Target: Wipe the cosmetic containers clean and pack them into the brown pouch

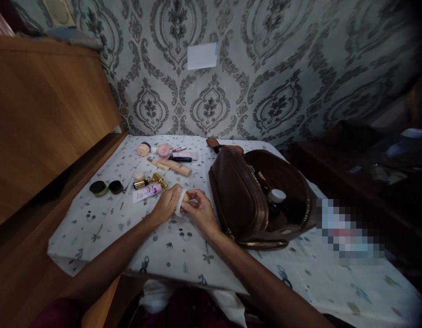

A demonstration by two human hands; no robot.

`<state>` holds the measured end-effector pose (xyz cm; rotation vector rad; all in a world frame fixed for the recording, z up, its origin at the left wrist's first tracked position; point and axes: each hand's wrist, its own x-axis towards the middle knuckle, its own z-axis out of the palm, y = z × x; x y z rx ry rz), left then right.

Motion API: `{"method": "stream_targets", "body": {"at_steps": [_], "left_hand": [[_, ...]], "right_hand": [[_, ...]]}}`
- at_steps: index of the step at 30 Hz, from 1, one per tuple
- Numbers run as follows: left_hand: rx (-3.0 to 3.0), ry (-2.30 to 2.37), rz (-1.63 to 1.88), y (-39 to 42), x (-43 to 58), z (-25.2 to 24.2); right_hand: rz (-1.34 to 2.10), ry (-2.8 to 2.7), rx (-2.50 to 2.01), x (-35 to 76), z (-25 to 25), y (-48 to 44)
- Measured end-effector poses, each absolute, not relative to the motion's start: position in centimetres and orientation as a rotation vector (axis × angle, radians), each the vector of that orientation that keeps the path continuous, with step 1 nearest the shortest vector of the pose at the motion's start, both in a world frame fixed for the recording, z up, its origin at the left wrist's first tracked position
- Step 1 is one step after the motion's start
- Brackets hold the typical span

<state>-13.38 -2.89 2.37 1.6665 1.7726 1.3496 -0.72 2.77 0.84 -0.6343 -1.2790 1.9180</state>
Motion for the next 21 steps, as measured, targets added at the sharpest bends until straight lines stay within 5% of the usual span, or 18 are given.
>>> {"method": "stream_targets", "body": {"at_steps": [21], "left_hand": [[1.575,1.739,1.436,-2.7,-13.5,2.2]], "right_hand": [[2.155,-1.032,-0.613,-0.4,1.8,3.0]]}}
